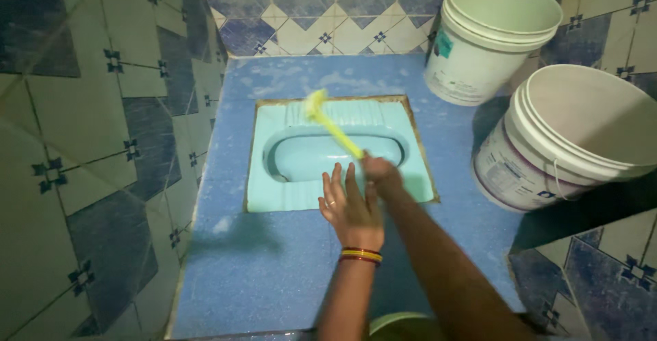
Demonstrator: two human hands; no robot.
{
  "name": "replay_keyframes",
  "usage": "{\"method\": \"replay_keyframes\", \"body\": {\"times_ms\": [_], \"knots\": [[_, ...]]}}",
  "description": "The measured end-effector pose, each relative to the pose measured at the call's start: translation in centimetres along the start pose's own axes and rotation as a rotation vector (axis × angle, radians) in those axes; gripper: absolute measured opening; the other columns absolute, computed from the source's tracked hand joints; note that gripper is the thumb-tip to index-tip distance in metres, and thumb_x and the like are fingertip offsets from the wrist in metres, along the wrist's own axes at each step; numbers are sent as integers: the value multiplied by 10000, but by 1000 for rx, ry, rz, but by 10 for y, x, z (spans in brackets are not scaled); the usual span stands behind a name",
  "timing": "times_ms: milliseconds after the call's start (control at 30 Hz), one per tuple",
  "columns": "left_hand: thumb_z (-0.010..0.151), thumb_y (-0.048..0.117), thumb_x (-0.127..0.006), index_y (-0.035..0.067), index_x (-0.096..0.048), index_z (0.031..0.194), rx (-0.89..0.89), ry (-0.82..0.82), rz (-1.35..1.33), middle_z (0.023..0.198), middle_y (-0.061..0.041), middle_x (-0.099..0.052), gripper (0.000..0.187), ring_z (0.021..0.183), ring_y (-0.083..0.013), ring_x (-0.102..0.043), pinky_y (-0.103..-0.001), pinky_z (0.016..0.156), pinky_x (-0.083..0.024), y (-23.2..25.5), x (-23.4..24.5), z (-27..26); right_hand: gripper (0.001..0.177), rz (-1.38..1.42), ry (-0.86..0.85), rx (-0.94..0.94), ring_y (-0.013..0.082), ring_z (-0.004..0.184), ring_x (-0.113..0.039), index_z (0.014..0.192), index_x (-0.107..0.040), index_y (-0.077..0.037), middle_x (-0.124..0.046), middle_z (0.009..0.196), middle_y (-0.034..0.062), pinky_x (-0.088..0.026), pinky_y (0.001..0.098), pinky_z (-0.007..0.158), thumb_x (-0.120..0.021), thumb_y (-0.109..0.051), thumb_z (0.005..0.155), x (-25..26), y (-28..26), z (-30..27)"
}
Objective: The person scrubs a squat toilet with a yellow brush, repeatedly dipping it into a bucket of water. They also scrub the surrounding tiled floor and walls.
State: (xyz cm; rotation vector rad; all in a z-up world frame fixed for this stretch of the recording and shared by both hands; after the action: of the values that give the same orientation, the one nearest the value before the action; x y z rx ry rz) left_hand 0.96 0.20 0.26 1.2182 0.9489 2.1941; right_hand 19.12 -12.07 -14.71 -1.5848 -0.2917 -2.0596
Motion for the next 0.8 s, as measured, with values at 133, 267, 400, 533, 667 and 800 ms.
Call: {"method": "replay_keyframes", "body": {"times_ms": [133, 267, 400, 533, 667, 800], "knots": [[1013, 356, -530, 117, -493, 1458, -1, 12, 30, 1585, -132, -376, 507, 1528, -383, -239, -696, 1141, -173, -2, -10, -1, 516, -21, -322, -711, 450, 1129, -663, 1290, -618, -74, -697, 1202, 254, -506, 553, 982, -263, -398, 1103, 48, 72, -13], [1010, 384, -538, 121, -518, 1434, 1, -8, 59, 1566, -127, -397, 499, 1509, -382, -258, -713, 1134, -185, -4, -18, -1, 409, -157, -368, -726, 424, 1157, -678, 1315, -632, -84, -703, 1229, 250, -537, 519, 978, -419, -292, 1035, 94, 113, -36], [991, 400, -549, 118, -533, 1421, 49, -88, 108, 1568, -143, -381, 515, 1509, -390, -239, -719, 1131, -181, -3, -20, -3, 339, -361, -644, -648, 364, 1137, -732, 1268, -704, -78, -741, 1242, 193, -576, 501, 959, -509, -210, 1024, 153, 104, -28], [965, 427, -564, 103, -508, 1432, 114, -319, 279, 1619, -186, -270, 572, 1521, -413, -154, -701, 1132, -151, -5, -22, -6, 326, -676, -998, -485, 307, 1174, -718, 1206, -759, -108, -732, 1282, 129, -584, 469, 976, -746, -176, 887, 204, 99, -23], [969, 437, -562, 107, -472, 1479, 108, -449, 321, 1632, -190, -241, 614, 1532, -413, -123, -690, 1167, -109, -4, -26, -12, 266, -552, -741, -388, 324, 1108, -740, 1108, -800, -101, -744, 1213, 162, -600, 459, 894, -647, -135, 893, 187, 123, -21], [971, 438, -551, 111, -464, 1487, 94, -465, 325, 1628, -185, -254, 618, 1526, -408, -134, -687, 1163, -106, -4, -26, -14, 207, -433, -387, -383, 329, 1049, -756, 1019, -810, -91, -773, 1110, 174, -609, 457, 865, -645, -117, 896, 122, 128, -15]]}}
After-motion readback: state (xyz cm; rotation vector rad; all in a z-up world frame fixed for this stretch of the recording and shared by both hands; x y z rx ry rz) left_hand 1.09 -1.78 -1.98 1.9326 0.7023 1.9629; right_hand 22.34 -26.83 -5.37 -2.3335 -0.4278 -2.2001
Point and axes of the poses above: each hand's wrist, its own z-axis towards the middle knuckle, its own x-axis out of the back of the hand, y = z × x, the point moved 1 cm from there along z, towards the middle knuckle
